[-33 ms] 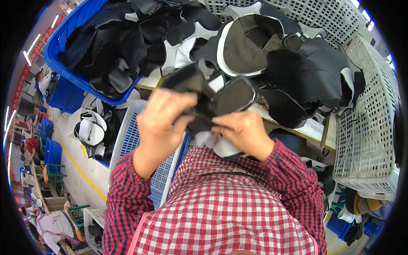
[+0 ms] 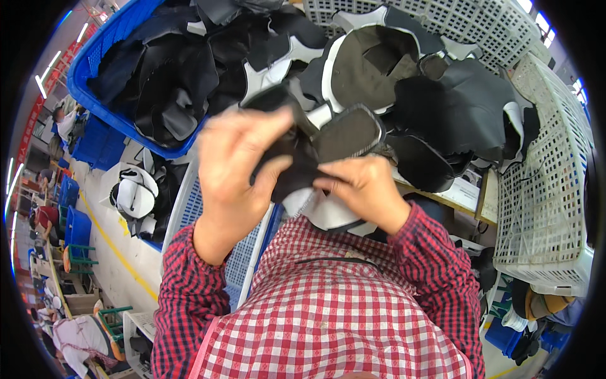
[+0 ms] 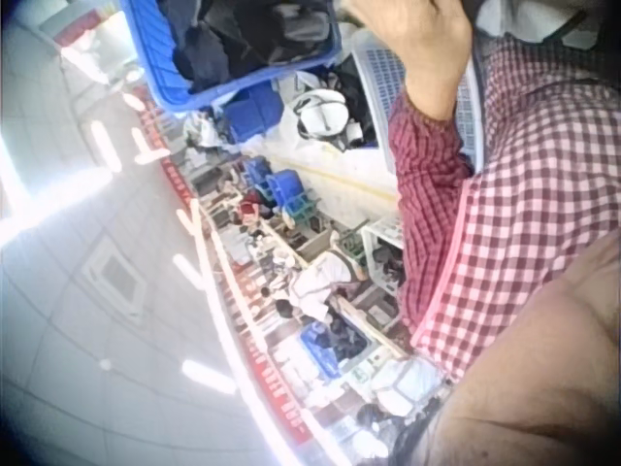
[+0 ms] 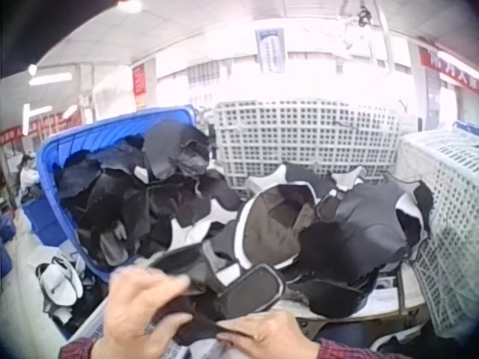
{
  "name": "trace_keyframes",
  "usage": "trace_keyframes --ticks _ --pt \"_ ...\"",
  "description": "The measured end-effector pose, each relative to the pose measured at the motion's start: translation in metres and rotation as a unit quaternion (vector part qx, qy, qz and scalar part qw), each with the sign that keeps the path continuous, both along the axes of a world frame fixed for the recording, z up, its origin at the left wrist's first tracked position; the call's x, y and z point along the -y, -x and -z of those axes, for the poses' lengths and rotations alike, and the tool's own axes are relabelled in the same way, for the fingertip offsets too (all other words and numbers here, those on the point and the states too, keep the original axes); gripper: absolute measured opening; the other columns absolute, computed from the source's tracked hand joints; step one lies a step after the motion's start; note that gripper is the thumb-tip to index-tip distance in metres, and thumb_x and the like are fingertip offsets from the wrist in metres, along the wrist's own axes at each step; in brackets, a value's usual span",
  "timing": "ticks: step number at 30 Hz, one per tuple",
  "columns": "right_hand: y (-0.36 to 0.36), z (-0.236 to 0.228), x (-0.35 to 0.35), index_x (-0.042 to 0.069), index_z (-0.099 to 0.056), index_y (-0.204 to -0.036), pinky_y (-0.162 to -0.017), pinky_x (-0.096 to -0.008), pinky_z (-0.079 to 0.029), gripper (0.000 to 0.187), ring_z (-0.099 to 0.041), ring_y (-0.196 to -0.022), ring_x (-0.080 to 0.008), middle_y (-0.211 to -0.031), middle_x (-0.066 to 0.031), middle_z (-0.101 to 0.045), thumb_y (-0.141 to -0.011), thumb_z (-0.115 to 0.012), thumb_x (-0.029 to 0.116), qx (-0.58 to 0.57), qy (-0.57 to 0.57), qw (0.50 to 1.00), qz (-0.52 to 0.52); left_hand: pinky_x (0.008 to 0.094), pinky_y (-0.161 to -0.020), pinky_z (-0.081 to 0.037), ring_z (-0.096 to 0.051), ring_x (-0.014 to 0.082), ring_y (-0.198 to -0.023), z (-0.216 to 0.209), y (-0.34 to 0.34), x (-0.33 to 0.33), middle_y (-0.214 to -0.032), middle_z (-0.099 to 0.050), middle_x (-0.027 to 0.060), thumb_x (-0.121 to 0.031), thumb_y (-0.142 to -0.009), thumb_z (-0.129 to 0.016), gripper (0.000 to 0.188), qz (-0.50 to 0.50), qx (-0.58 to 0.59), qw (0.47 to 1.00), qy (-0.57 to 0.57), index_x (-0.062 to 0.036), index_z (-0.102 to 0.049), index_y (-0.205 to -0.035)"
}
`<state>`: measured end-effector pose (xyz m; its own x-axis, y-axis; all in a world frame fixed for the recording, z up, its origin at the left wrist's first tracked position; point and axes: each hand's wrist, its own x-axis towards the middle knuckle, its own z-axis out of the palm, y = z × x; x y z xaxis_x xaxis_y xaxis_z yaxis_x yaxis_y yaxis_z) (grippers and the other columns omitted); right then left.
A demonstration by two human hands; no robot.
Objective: The person picks black and white shoe parts from a blue basket, places them on a work surface, and marks them with a pen. They then fold and align the parts by hand, preparing them for assembly. The person handles multiple parts one at a time, turning them over and inspecting edges.
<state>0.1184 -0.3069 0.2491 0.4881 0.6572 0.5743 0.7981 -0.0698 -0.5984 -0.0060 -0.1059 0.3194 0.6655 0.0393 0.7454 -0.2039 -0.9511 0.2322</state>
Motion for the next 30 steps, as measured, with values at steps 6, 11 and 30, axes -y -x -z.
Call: trace_keyframes --ticks 6,11,30 --pt "-0.054 -0.039 -0.007 0.003 -0.075 -0.094 -0.063 -0.0242 -0.052 0.015 -0.064 -0.069 -0.0086 -0.083 -0.0020 -0.073 -0.094 -0.079 0.017 -0.469 -0.305 0.828 -0.042 0.0397 -0.091 -0.052 -0.061 0.0330 -0.110 0.007 -0.006 0.090 -0.117 -0.066 0.0145 -0.009 -0.087 -0.070 0.031 0.519 -0.269 0.810 0.053 -0.0005 -0.068 -0.117" --pt "-0.038 0.006 -0.001 0.009 -0.070 -0.106 -0.078 -0.0311 -0.056 0.022 -0.068 -0.084 -0.0138 -0.096 -0.0030 -0.073 -0.097 -0.076 0.028 -0.663 -0.283 0.693 -0.013 0.0417 -0.087 -0.058 -0.069 0.0368 -0.109 0.064 -0.027 0.038 -0.119 -0.069 0.0165 0.001 -0.084 -0.069 0.034 0.359 -0.125 0.925 0.023 0.0005 -0.069 -0.118" --pt "-0.053 0.015 0.013 0.005 -0.075 -0.108 -0.078 -0.0286 -0.051 0.022 -0.067 -0.087 -0.0109 -0.097 -0.0019 -0.075 -0.098 -0.075 0.024 -0.530 -0.342 0.774 -0.062 0.0376 -0.065 -0.056 -0.067 0.0272 -0.075 0.080 -0.056 0.010 -0.087 -0.067 0.0095 -0.008 -0.080 -0.076 0.029 0.159 -0.160 0.974 -0.004 -0.0078 -0.076 -0.109"
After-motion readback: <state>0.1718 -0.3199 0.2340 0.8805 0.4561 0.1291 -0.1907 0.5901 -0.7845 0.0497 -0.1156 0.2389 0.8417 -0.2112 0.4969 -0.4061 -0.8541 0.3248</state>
